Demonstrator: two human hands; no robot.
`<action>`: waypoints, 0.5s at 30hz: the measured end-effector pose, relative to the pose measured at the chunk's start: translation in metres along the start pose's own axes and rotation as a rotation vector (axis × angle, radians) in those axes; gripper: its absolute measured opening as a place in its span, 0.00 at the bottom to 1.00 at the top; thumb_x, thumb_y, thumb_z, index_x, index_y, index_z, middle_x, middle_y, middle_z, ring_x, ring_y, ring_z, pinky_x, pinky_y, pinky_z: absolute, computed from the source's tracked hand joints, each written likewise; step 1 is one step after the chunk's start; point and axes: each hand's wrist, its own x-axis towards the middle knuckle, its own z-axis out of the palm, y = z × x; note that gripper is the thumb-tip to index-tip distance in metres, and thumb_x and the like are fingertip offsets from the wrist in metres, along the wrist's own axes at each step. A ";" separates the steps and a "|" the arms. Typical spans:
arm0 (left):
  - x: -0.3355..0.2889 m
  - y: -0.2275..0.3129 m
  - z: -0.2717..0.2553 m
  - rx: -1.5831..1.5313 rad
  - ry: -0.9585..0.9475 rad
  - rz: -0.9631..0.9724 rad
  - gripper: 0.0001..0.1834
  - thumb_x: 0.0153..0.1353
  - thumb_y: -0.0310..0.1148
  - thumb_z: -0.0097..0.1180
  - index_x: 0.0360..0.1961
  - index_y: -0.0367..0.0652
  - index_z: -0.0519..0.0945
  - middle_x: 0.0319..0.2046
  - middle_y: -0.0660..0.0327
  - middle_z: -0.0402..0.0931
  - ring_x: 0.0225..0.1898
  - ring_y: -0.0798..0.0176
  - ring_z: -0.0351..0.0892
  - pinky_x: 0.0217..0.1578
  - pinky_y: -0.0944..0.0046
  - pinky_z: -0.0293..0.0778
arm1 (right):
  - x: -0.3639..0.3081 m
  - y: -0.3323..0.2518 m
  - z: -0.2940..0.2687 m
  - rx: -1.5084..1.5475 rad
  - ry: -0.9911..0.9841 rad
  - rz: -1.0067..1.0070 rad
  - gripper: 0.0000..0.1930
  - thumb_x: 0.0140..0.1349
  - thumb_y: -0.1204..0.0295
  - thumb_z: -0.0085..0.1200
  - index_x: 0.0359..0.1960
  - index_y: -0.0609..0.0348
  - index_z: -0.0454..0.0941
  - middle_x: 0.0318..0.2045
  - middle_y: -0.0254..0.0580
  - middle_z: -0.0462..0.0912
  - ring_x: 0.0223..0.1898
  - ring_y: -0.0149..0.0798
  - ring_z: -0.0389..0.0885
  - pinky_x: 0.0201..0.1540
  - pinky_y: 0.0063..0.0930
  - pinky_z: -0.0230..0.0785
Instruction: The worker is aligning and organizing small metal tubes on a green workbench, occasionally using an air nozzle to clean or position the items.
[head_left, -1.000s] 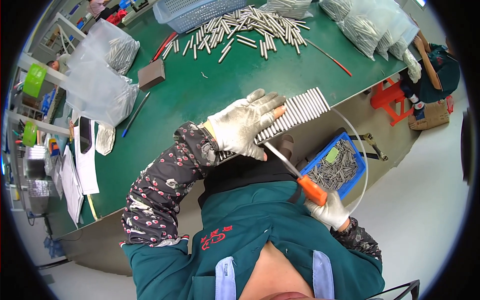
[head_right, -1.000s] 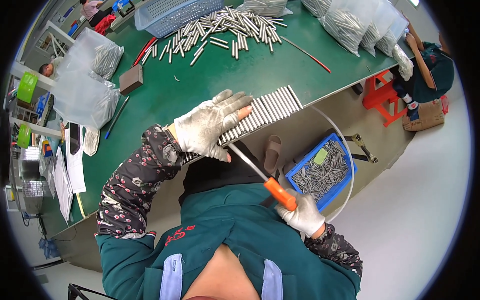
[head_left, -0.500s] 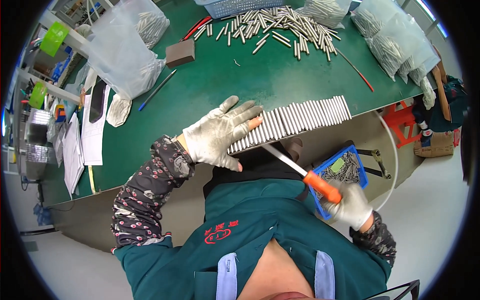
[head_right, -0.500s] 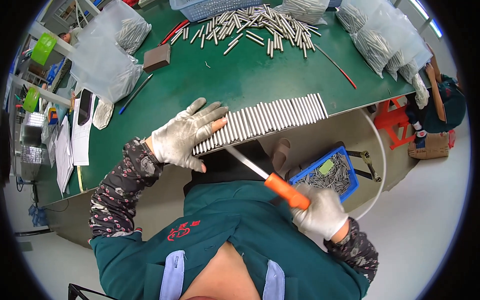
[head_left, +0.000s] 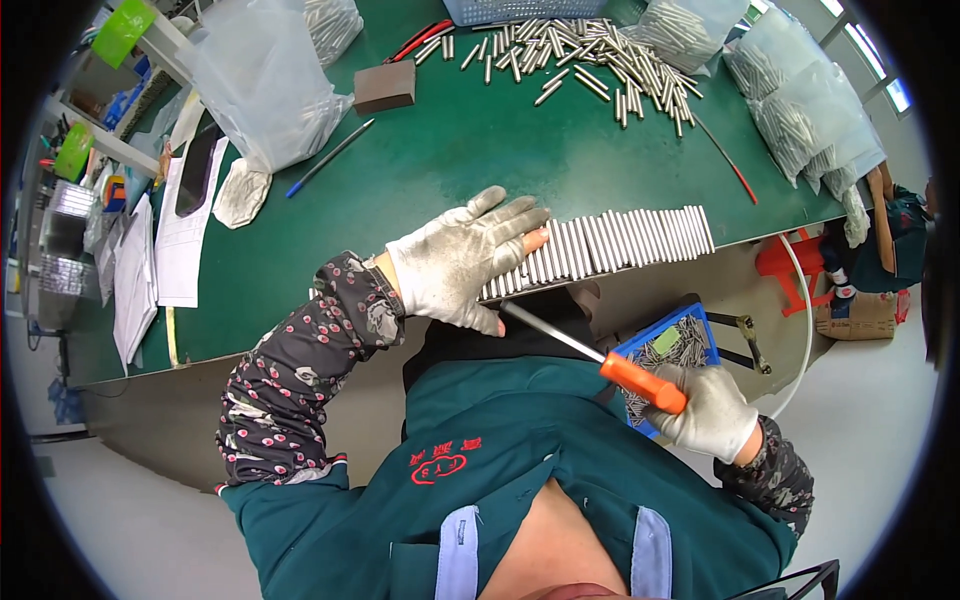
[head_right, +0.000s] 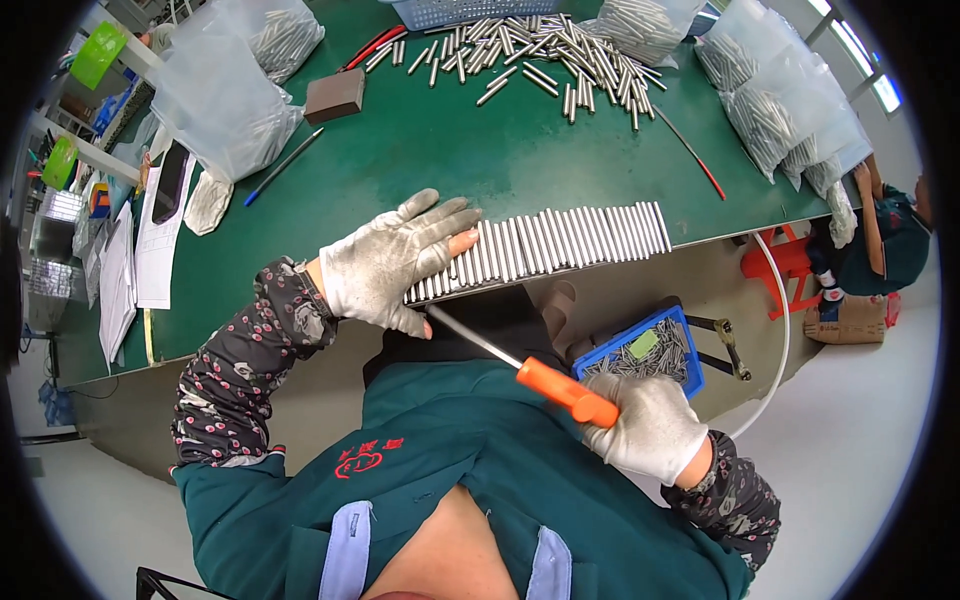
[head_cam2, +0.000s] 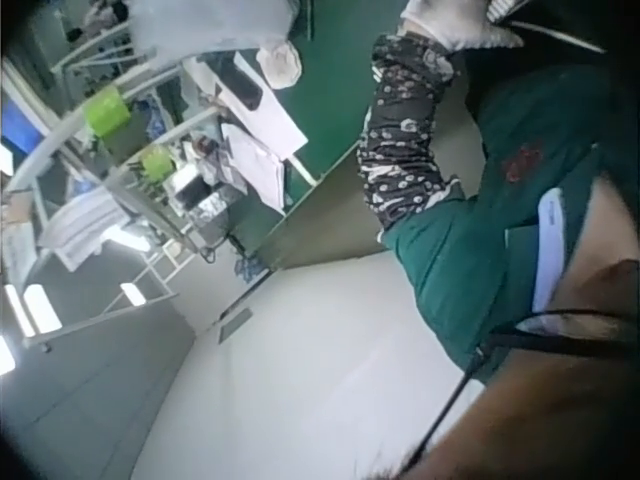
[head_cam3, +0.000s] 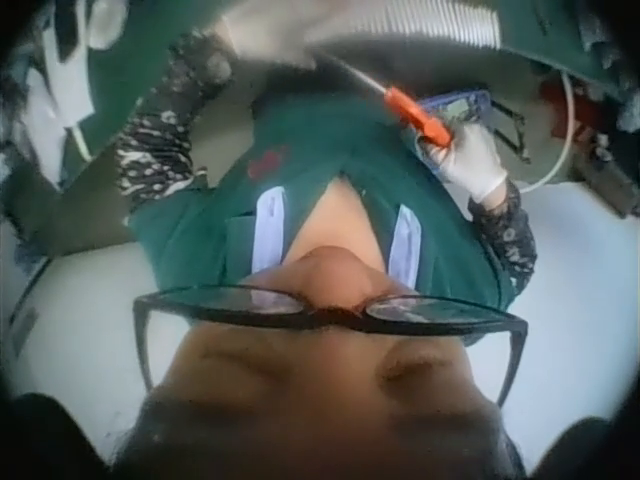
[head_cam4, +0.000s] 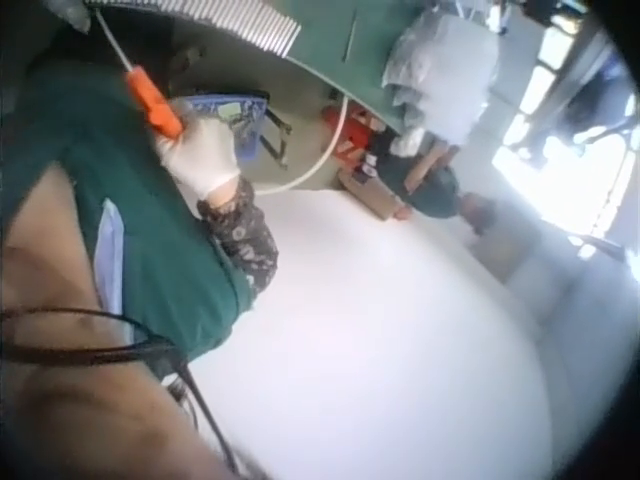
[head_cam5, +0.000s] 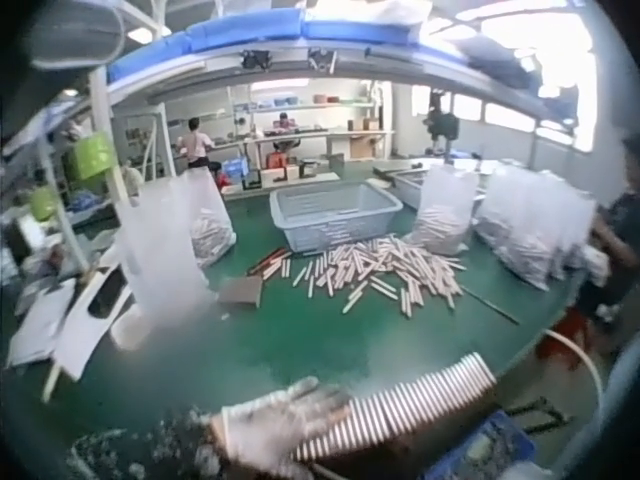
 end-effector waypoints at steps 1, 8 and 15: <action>0.000 0.001 -0.001 -0.017 -0.005 -0.003 0.61 0.40 0.63 0.62 0.67 0.37 0.51 0.65 0.40 0.52 0.67 0.39 0.51 0.67 0.42 0.45 | 0.003 -0.001 -0.003 -0.001 -0.004 -0.003 0.10 0.48 0.68 0.56 0.32 0.56 0.80 0.18 0.49 0.78 0.22 0.51 0.79 0.28 0.38 0.73; 0.000 0.001 0.003 -0.055 0.033 -0.001 0.62 0.37 0.59 0.66 0.67 0.36 0.50 0.65 0.40 0.53 0.67 0.41 0.51 0.67 0.44 0.46 | 0.011 -0.011 -0.022 -0.035 0.061 0.116 0.10 0.48 0.67 0.56 0.33 0.55 0.80 0.18 0.50 0.77 0.21 0.53 0.78 0.27 0.39 0.71; -0.004 -0.005 0.005 -0.132 0.124 0.022 0.62 0.38 0.64 0.63 0.67 0.36 0.51 0.66 0.40 0.51 0.68 0.39 0.50 0.67 0.44 0.45 | 0.011 -0.006 -0.026 0.140 0.058 0.121 0.11 0.48 0.68 0.57 0.33 0.59 0.79 0.17 0.52 0.76 0.22 0.53 0.77 0.28 0.38 0.71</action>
